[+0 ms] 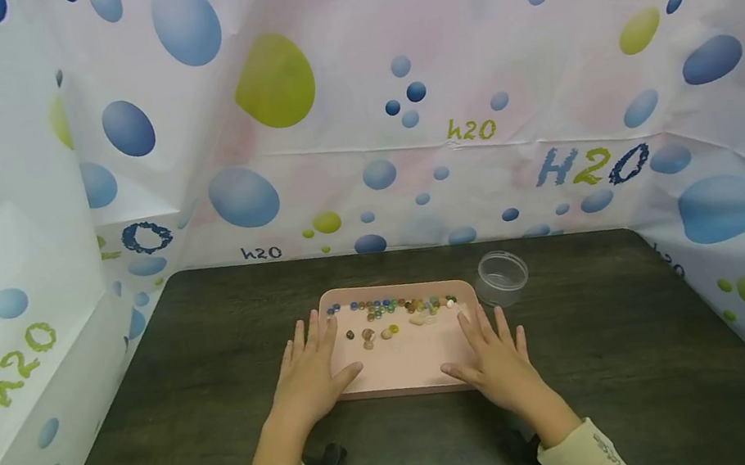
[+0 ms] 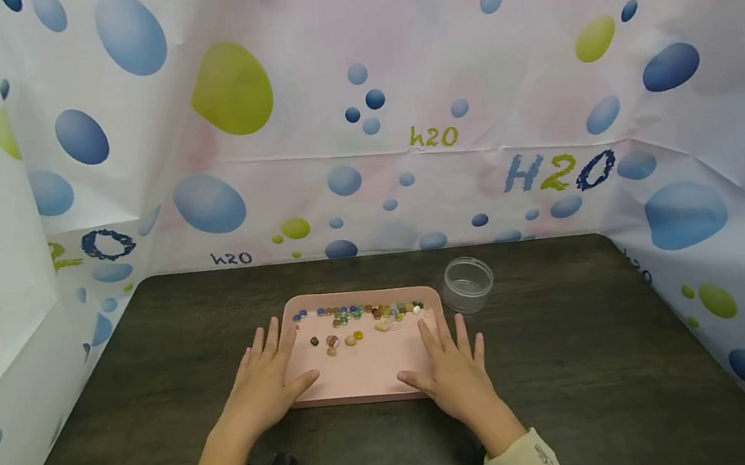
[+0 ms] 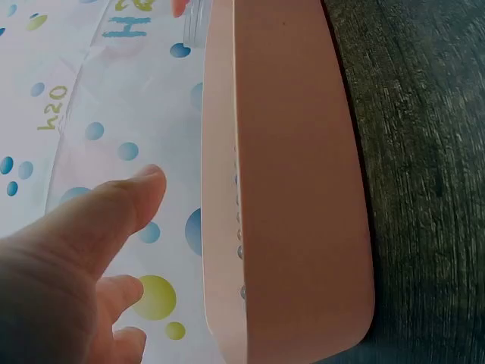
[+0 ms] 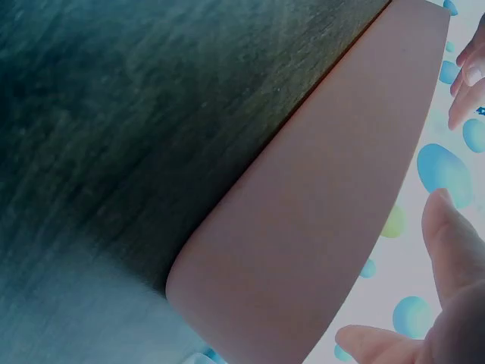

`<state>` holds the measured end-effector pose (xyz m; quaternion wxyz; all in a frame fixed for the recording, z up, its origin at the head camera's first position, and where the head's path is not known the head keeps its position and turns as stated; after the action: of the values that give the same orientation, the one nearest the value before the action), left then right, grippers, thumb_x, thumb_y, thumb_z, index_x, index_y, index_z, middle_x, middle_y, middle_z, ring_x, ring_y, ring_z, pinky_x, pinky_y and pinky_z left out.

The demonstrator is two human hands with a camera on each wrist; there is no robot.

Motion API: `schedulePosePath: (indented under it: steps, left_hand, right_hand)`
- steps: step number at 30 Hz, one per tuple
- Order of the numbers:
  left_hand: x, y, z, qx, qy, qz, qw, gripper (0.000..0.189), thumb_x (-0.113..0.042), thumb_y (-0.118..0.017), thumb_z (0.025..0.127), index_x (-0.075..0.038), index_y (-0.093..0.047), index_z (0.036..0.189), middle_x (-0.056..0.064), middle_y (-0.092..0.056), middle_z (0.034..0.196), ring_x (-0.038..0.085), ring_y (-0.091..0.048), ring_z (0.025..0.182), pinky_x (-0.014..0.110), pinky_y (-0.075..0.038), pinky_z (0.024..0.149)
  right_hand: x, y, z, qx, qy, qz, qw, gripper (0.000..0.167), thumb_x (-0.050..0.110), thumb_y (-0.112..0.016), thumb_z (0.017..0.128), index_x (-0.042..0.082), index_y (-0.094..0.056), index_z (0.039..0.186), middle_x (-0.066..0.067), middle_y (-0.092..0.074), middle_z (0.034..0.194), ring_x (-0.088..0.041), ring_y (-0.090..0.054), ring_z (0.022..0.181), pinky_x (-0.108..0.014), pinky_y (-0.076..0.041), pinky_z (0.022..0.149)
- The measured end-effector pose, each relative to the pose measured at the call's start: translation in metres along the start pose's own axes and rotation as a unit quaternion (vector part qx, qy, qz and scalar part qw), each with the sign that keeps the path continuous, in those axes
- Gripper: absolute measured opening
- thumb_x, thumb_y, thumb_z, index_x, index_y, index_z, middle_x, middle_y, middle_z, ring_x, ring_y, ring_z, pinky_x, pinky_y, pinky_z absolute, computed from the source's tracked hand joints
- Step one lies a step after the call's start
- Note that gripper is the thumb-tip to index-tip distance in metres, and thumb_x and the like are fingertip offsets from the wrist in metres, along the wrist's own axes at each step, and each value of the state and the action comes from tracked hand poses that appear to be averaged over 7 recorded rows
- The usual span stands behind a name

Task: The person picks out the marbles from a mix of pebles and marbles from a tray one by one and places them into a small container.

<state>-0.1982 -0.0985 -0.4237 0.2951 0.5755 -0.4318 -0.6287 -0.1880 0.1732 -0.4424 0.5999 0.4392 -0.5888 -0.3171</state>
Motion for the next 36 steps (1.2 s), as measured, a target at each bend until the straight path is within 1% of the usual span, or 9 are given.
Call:
schedulePosePath:
  steps: [5,9,12,16,19,21,24,29,36]
  left_hand:
    - [0.001,0.001,0.005,-0.040,0.011,-0.050,0.9979,0.080,-0.032,-0.065,0.096,0.002,-0.023,0.155,0.023,-0.021,0.163,0.042,-0.024,0.150,0.058,-0.026,0.122]
    - [0.008,0.002,0.010,-0.109,0.050,-0.130,0.9842,0.072,-0.025,-0.067,0.095,0.004,-0.034,0.151,0.025,-0.042,0.152,0.042,-0.047,0.137,0.055,-0.045,0.109]
    - [0.016,0.001,0.011,-0.168,0.078,-0.193,0.9637,0.059,-0.018,-0.069,0.093,0.004,-0.047,0.144,0.027,-0.054,0.141,0.043,-0.059,0.124,0.052,-0.054,0.099]
    - [0.030,-0.005,0.011,-0.229,0.124,-0.285,0.9225,0.043,-0.009,-0.069,0.092,0.007,-0.060,0.131,0.028,-0.063,0.129,0.041,-0.065,0.116,0.045,-0.058,0.093]
    - [0.041,-0.013,0.010,-0.245,0.163,-0.337,0.8942,0.038,-0.011,-0.069,0.092,0.006,-0.064,0.126,0.026,-0.067,0.123,0.037,-0.067,0.114,0.043,-0.058,0.092]
    - [0.045,-0.019,0.010,-0.242,0.184,-0.353,0.8849,0.037,-0.016,-0.070,0.093,0.004,-0.067,0.123,0.023,-0.070,0.120,0.035,-0.069,0.111,0.043,-0.060,0.091]
    - [0.048,-0.026,0.010,-0.235,0.196,-0.366,0.8790,0.036,-0.020,-0.069,0.093,0.003,-0.069,0.120,0.022,-0.071,0.116,0.035,-0.071,0.107,0.041,-0.062,0.087]
    - [0.047,-0.033,0.010,-0.228,0.199,-0.373,0.8769,0.031,-0.018,-0.067,0.094,0.004,-0.071,0.116,0.025,-0.072,0.112,0.037,-0.072,0.101,0.039,-0.063,0.081]
    - [0.048,-0.035,0.010,-0.249,0.209,-0.362,0.8735,0.026,-0.013,-0.066,0.093,0.004,-0.074,0.110,0.026,-0.073,0.105,0.037,-0.073,0.096,0.039,-0.063,0.076]
  right_hand:
    - [-0.001,-0.001,0.000,0.001,-0.001,0.007,1.0000,0.091,0.055,-0.061,0.092,0.011,-0.019,0.159,-0.021,-0.001,0.166,-0.049,0.007,0.152,-0.075,0.005,0.117]
    - [-0.001,-0.002,0.000,0.002,0.000,0.010,0.9999,0.091,0.055,-0.061,0.092,0.010,-0.019,0.159,-0.021,-0.002,0.166,-0.050,0.007,0.152,-0.075,0.004,0.117]
    - [-0.001,-0.003,0.000,0.002,0.001,0.011,0.9999,0.091,0.055,-0.061,0.092,0.010,-0.019,0.159,-0.022,-0.003,0.166,-0.051,0.006,0.151,-0.076,0.003,0.117]
    - [-0.002,-0.003,-0.001,0.001,0.000,0.011,0.9999,0.091,0.055,-0.061,0.092,0.010,-0.020,0.159,-0.023,-0.004,0.166,-0.051,0.006,0.151,-0.076,0.002,0.117]
    - [-0.003,-0.003,-0.002,0.002,0.000,0.011,0.9999,0.091,0.055,-0.061,0.092,0.009,-0.020,0.159,-0.023,-0.004,0.166,-0.051,0.005,0.151,-0.076,0.002,0.117]
    - [-0.003,-0.004,-0.002,0.001,0.001,0.012,0.9999,0.090,0.055,-0.061,0.092,0.009,-0.020,0.159,-0.024,-0.004,0.166,-0.051,0.005,0.151,-0.076,0.002,0.117]
    - [-0.002,-0.004,-0.002,-0.001,0.001,0.014,0.9999,0.089,0.054,-0.061,0.093,0.009,-0.021,0.159,-0.024,-0.006,0.165,-0.051,0.004,0.151,-0.076,0.002,0.117]
    - [0.000,-0.002,-0.002,-0.009,0.011,0.017,0.9998,0.087,0.051,-0.062,0.093,0.006,-0.024,0.157,-0.027,-0.013,0.163,-0.050,0.000,0.152,-0.073,-0.001,0.119]
    - [0.002,0.001,0.001,-0.021,0.016,0.033,0.9991,0.085,0.051,-0.061,0.094,0.000,-0.029,0.155,-0.028,-0.019,0.162,-0.046,-0.006,0.153,-0.066,-0.005,0.123]
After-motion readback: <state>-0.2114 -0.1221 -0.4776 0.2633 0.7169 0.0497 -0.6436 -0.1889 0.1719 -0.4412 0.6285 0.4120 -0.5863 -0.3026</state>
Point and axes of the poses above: each hand's wrist, its own z-axis towards the middle knuckle, its own y-axis out of the back of the hand, x = y × z, the point moved 4 cm from there along z, towards the middle knuckle
